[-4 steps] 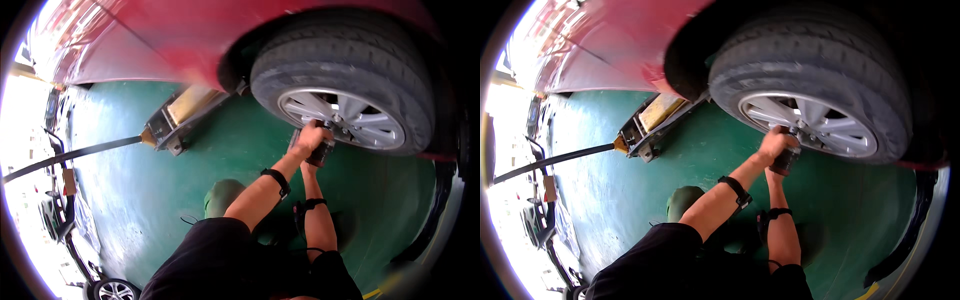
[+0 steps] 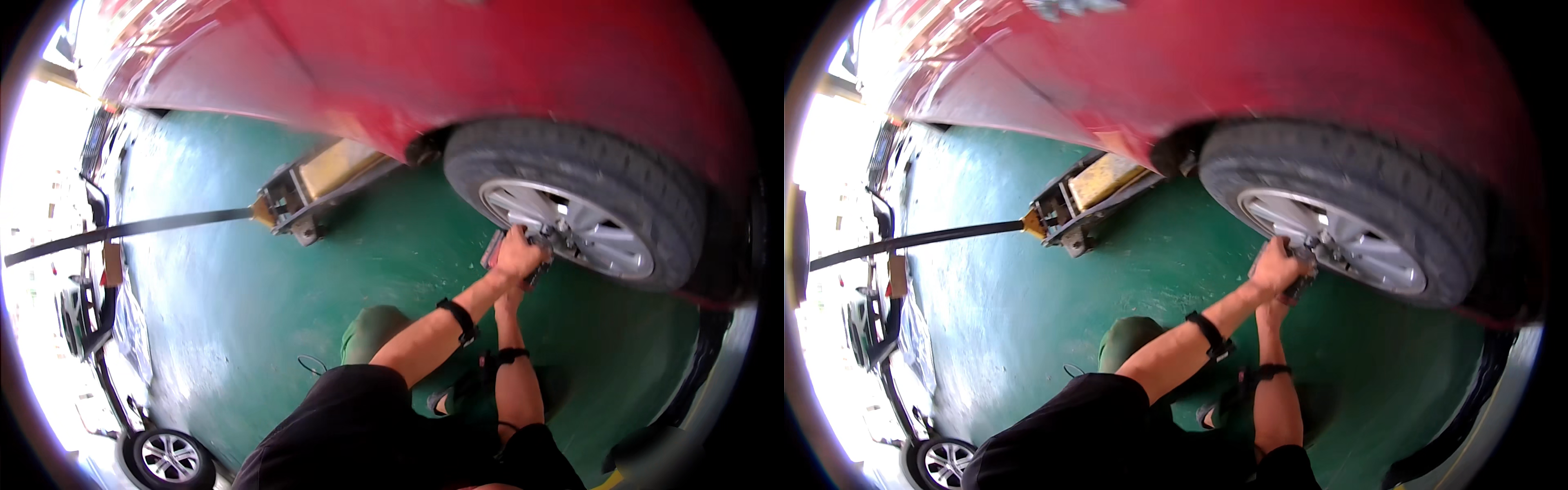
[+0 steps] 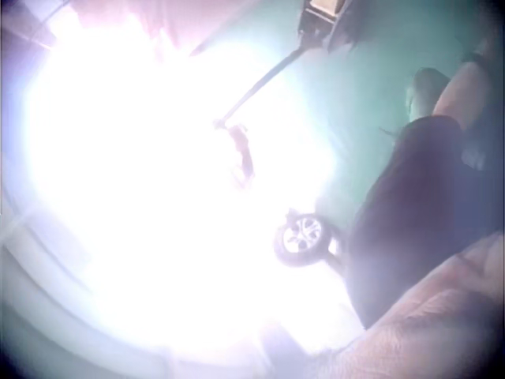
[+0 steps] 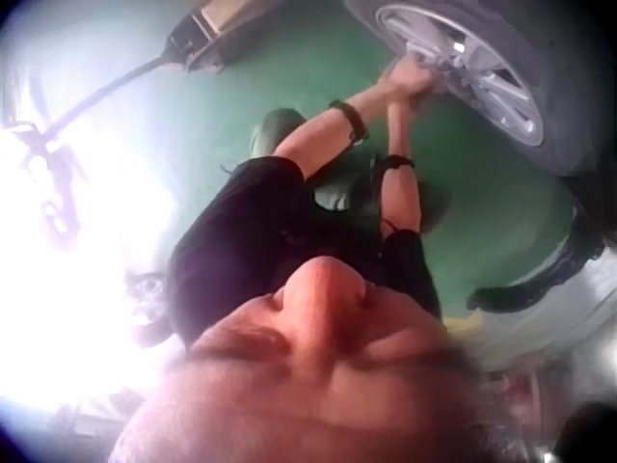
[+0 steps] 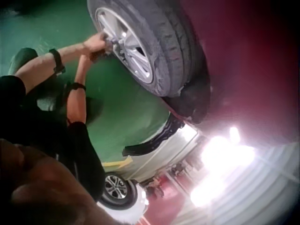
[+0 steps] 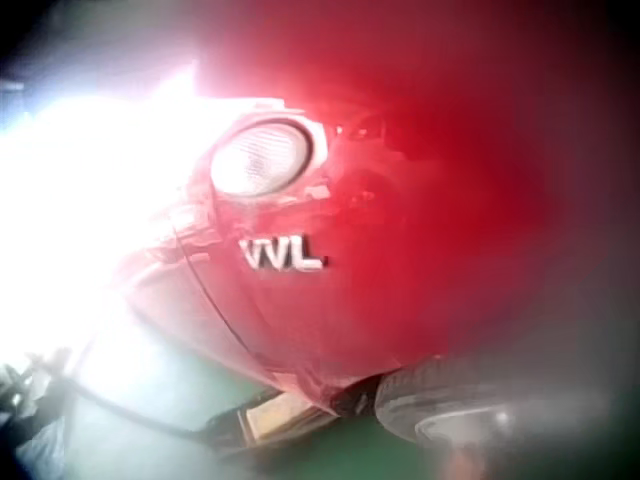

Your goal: The person uses a power impact wrench to remove lug nuts from a car wheel, operates a floor jack to raise the red vehicle, and then pulls the tire off the axle by hand.

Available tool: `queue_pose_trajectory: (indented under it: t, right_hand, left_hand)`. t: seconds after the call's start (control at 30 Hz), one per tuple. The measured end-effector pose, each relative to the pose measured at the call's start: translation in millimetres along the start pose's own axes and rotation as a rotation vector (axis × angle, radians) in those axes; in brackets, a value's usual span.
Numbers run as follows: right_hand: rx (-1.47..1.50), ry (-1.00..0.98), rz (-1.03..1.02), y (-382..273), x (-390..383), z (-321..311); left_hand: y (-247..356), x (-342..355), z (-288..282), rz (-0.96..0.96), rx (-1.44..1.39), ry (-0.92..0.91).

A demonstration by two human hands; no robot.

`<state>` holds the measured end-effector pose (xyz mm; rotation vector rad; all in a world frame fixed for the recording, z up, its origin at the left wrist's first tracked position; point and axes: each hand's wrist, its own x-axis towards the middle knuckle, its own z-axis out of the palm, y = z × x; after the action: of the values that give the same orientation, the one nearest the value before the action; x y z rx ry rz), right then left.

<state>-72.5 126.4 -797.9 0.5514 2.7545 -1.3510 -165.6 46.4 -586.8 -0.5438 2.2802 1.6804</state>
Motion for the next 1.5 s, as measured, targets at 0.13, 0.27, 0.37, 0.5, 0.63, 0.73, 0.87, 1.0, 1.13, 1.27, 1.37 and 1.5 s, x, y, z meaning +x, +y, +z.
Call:
queue_pose_trajectory:
  t: [0.13,0.27,0.37,0.5,0.63,0.73,0.87,1.0,1.13,1.27,1.37,1.5]
  right_hand:
    - [0.252,-0.111,0.348,-56.2,-59.0,-57.4]
    - [0.325,-0.336,0.493,-138.1,-87.6,-98.1]
    - [0.286,-0.476,0.503,-214.6,-102.6,-122.0]
    - [0.279,-0.638,0.48,-301.3,-139.9,-161.9]
    - [0.297,-0.805,0.426,-392.8,-193.7,-204.4]
    - [0.224,-0.927,0.476,-467.0,-225.8,-226.8]
    - [0.243,-0.99,0.335,-574.7,-265.9,-224.1]
    - [0.412,-1.009,0.141,-686.8,-294.1,-192.2]
    - [0.468,-1.073,-0.16,-807.2,-317.2,-153.6]
    - [0.559,-1.17,-0.325,-913.6,-381.2,-93.4]
    - [0.554,-1.185,-0.642,-967.3,-411.9,-43.6]
    - [0.389,-1.162,-0.851,-1022.7,-451.9,19.3]
  left_hand:
    - [57.4,-63.0,-50.1,-0.045,-0.345,-0.117]
    - [106.7,-131.8,-132.5,-0.135,-0.519,-0.149]
    - [135.3,-193.0,-197.9,-0.125,-0.781,-0.071]
    - [144.2,-271.2,-280.7,-0.193,-0.788,0.182]
    - [162.3,-376.1,-363.8,-0.333,-0.815,0.436]
    - [177.4,-458.5,-415.0,-0.294,-0.77,0.613]
    - [213.6,-554.0,-498.6,-0.329,-0.205,0.836]
    - [194.4,-602.0,-560.2,-0.119,0.12,0.991]
    - [220.7,-612.0,-633.0,-0.011,0.197,0.999]
    - [226.4,-623.5,-694.7,0.035,0.246,1.058]
    - [222.7,-619.6,-735.4,0.052,0.238,1.084]
    - [206.8,-612.6,-786.0,0.033,0.221,1.107]
